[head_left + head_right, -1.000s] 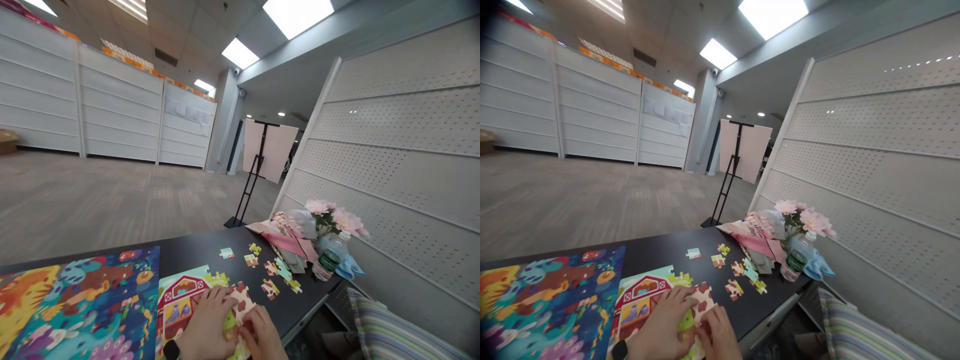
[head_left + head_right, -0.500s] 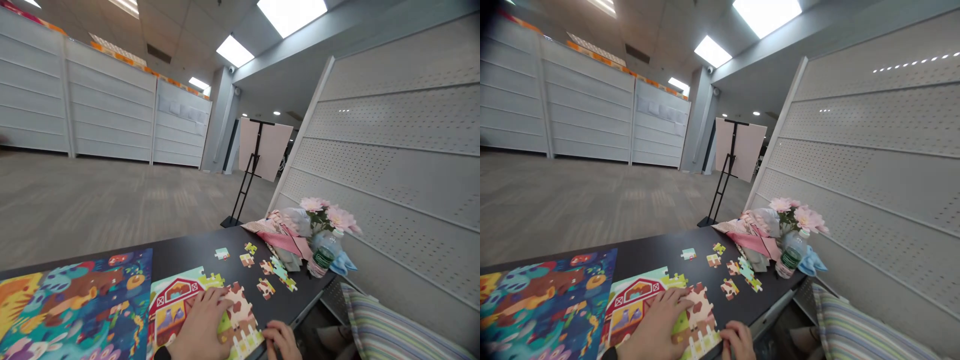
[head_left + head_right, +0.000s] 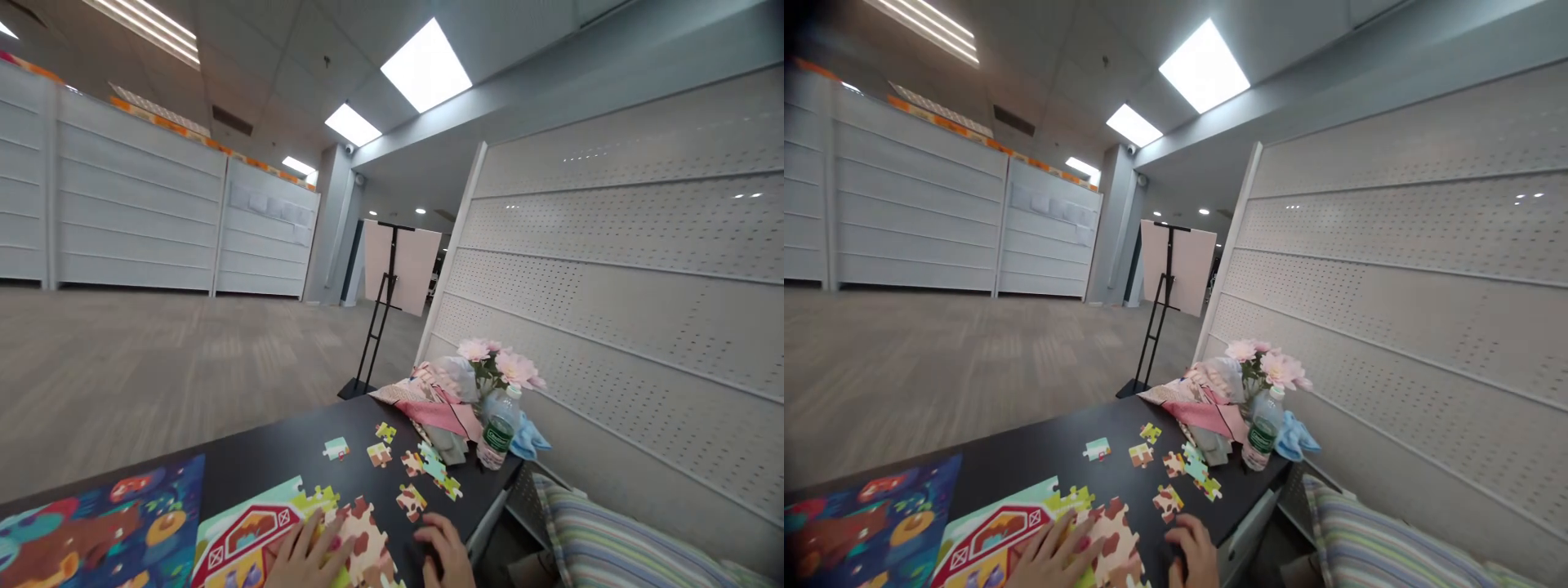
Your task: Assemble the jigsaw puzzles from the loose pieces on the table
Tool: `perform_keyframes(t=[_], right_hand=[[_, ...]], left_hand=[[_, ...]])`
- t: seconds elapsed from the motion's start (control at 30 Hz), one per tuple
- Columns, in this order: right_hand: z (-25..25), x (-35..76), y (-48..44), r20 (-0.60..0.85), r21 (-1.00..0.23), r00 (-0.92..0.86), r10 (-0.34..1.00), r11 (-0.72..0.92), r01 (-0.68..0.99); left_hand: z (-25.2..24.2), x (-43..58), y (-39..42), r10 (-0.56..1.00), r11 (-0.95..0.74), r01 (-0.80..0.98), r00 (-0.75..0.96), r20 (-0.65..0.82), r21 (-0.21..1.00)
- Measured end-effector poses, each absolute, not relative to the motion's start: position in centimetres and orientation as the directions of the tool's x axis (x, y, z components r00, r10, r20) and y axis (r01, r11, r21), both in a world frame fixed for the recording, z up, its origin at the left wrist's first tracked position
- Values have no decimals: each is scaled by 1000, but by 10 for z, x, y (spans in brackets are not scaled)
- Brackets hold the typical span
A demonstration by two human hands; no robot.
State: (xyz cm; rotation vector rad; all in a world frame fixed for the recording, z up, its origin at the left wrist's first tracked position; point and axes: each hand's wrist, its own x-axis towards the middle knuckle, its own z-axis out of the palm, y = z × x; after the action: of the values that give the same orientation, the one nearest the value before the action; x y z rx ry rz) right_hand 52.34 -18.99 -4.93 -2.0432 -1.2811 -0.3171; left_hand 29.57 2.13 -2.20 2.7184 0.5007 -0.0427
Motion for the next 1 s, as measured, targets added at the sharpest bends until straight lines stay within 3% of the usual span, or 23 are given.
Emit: perform_keyframes(t=[0.13,0.4,0.57,0.67,0.87,1.0], right_hand=[[-34,550,-177,510,-489,612,604,-382,784],[17,606,-110,188,-403,591,785,-487,775],[32,626,-88,59,-380,530,846,-472,795],[37,620,-88,79,-428,512,855,-435,793],[39,579,-106,253,-635,477,841,-227,738],[23,539,-128,218,-777,437,872,-116,619]], left_hand=[[-38,301,40,330,-888,322,943,-31,327],[-52,304,54,289,-921,275,957,10,276],[-28,296,44,298,-917,289,955,-9,274],[-1,287,35,274,-908,282,959,-69,311],[14,286,30,300,-893,320,948,-111,316],[24,282,27,269,-886,292,957,-112,360]])
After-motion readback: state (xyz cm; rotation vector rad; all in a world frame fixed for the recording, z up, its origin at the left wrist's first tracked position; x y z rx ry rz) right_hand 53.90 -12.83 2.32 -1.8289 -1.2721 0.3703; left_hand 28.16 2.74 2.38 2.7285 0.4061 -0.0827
